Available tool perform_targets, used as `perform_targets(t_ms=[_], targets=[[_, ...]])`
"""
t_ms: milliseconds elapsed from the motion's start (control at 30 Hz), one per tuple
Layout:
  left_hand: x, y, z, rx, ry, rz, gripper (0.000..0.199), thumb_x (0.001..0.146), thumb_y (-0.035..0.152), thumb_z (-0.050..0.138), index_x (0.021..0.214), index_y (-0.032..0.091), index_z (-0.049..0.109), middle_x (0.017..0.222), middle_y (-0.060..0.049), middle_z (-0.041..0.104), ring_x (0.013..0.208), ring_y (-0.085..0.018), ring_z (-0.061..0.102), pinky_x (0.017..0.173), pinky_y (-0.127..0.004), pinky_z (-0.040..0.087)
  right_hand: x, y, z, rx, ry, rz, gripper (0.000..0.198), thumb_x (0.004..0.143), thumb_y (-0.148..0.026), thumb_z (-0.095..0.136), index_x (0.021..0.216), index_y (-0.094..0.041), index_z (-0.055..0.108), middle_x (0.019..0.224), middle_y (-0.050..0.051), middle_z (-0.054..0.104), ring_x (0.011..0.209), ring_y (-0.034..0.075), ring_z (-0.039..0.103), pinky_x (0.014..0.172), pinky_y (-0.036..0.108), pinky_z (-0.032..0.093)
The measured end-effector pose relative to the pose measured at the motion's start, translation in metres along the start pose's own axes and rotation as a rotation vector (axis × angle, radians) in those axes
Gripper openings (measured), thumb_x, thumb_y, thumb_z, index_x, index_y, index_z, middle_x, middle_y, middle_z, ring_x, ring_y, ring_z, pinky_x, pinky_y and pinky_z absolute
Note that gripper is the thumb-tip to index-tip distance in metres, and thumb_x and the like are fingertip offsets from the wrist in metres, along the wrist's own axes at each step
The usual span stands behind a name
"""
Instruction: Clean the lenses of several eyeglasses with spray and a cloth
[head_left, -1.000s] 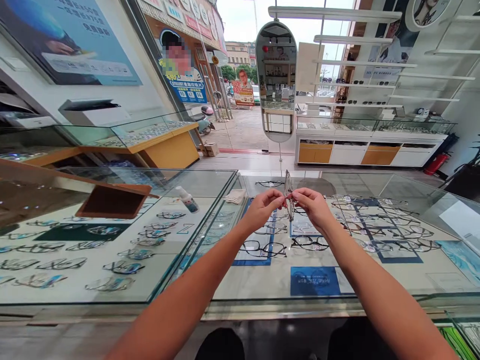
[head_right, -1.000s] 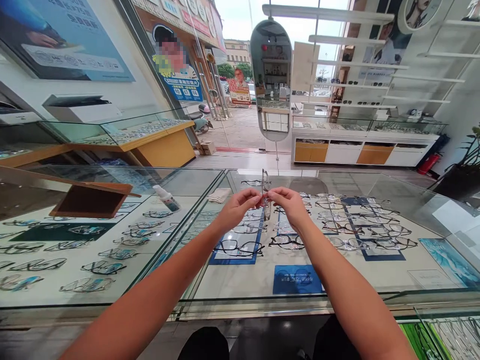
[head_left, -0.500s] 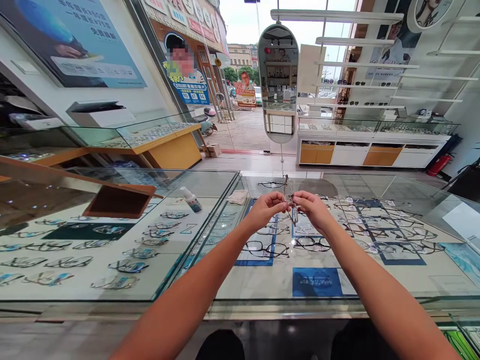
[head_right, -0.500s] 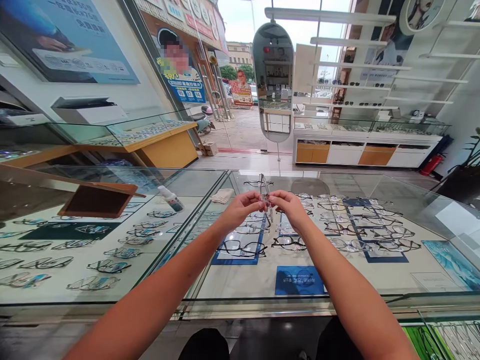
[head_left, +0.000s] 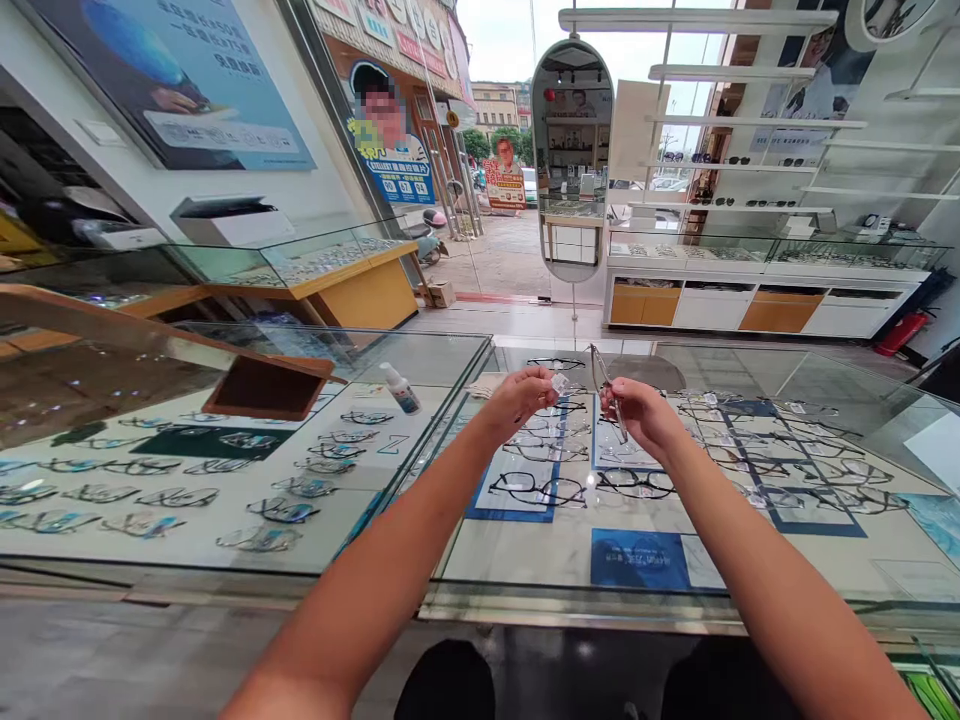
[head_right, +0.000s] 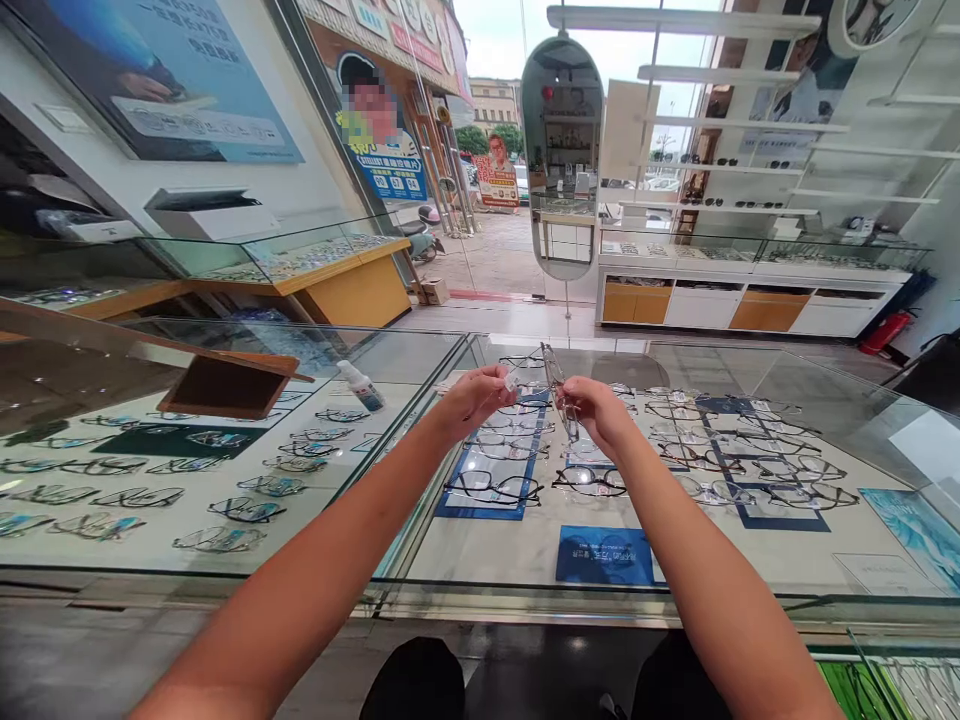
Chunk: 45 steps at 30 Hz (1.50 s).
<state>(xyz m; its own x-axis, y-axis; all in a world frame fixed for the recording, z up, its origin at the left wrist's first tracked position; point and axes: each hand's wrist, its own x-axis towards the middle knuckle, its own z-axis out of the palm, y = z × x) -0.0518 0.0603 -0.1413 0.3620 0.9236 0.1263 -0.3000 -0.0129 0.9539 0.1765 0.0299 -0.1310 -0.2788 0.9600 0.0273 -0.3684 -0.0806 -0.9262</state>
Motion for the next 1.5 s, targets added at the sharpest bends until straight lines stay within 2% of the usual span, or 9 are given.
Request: perform_targets(t_ms=[200,333,467,667,867,1000,1233,1367,1500], targets=[[-0.002,0.008,-0.016,-0.247,-0.051,-0.063,0.034,0.064,0.029,0.085,0.058,0.017,0.054,0.055,0.002,0.047,0.064,-0.014,0.055,0.068,-0.028,0.052,0.002,0.0,-0.002,0.046,-0.077,0.035,0.02,0.06,-0.032,0.075,0.057,-0.02,0.059,0.063,0.0,0.056,0.062,0.013,0.048,0.062,0.03,0.038],[-0.004,0.012,-0.017,-0.335,0.013,-0.119,0.028,0.068,0.025,0.081,0.061,0.017,0.055,0.057,0.002,0.048,0.062,-0.013,0.053,0.066,-0.028,0.053,0.003,0.002,-0.003,0.084,-0.11,0.035,0.02,0.062,-0.03,0.077,0.059,-0.02,0.06,0.064,0.0,0.058,0.061,0.012,0.049,0.06,0.028,0.039],[-0.003,0.016,-0.013,-0.385,0.095,-0.143,0.021,0.069,0.024,0.077,0.068,0.017,0.057,0.065,0.002,0.054,0.06,-0.012,0.053,0.063,-0.028,0.053,0.003,0.001,-0.007,0.236,-0.083,0.051,0.026,0.065,-0.027,0.085,0.067,-0.021,0.06,0.071,-0.002,0.065,0.063,0.01,0.054,0.062,0.025,0.046],[0.001,0.009,-0.011,-0.239,0.088,-0.053,0.025,0.061,0.022,0.08,0.065,0.018,0.056,0.061,0.004,0.053,0.057,-0.01,0.05,0.06,-0.024,0.049,0.004,-0.004,-0.012,0.31,-0.016,-0.024,0.024,0.07,-0.034,0.09,0.075,-0.023,0.07,0.087,0.001,0.079,0.076,0.013,0.066,0.069,0.025,0.055],[-0.002,-0.001,0.003,-0.024,-0.033,-0.066,0.031,0.067,0.034,0.09,0.073,0.015,0.066,0.07,0.0,0.064,0.064,-0.01,0.055,0.066,-0.025,0.045,0.0,-0.004,-0.007,0.279,-0.11,-0.034,0.025,0.076,-0.038,0.089,0.077,-0.025,0.068,0.106,0.003,0.084,0.099,0.018,0.074,0.086,0.03,0.057],[-0.005,-0.004,0.014,0.012,-0.097,-0.072,0.037,0.068,0.04,0.095,0.083,0.015,0.072,0.077,-0.002,0.067,0.072,-0.012,0.058,0.069,-0.027,0.044,-0.002,-0.001,-0.003,0.232,-0.192,-0.026,0.028,0.079,-0.039,0.087,0.075,-0.026,0.063,0.113,0.002,0.083,0.111,0.02,0.073,0.102,0.035,0.053],[-0.004,-0.015,0.018,0.022,-0.168,-0.054,0.035,0.071,0.042,0.093,0.086,0.016,0.075,0.078,-0.002,0.067,0.071,-0.012,0.057,0.071,-0.029,0.043,-0.001,0.009,0.0,0.225,-0.242,-0.008,0.03,0.08,-0.042,0.087,0.08,-0.027,0.061,0.118,0.002,0.082,0.11,0.02,0.073,0.109,0.039,0.049],[-0.004,-0.016,0.019,-0.031,-0.181,-0.078,0.038,0.07,0.039,0.093,0.096,0.016,0.077,0.083,-0.002,0.068,0.072,-0.012,0.057,0.074,-0.029,0.044,-0.002,0.01,0.0,0.229,-0.249,-0.01,0.028,0.083,-0.041,0.085,0.082,-0.027,0.061,0.121,0.002,0.081,0.112,0.02,0.072,0.11,0.041,0.049],[-0.005,-0.016,0.02,-0.053,-0.18,-0.08,0.038,0.07,0.038,0.093,0.097,0.017,0.077,0.09,-0.005,0.072,0.072,-0.012,0.058,0.074,-0.03,0.045,-0.004,0.009,0.002,0.239,-0.243,-0.02,0.03,0.081,-0.042,0.087,0.082,-0.026,0.061,0.119,0.003,0.082,0.112,0.021,0.073,0.109,0.042,0.051]])
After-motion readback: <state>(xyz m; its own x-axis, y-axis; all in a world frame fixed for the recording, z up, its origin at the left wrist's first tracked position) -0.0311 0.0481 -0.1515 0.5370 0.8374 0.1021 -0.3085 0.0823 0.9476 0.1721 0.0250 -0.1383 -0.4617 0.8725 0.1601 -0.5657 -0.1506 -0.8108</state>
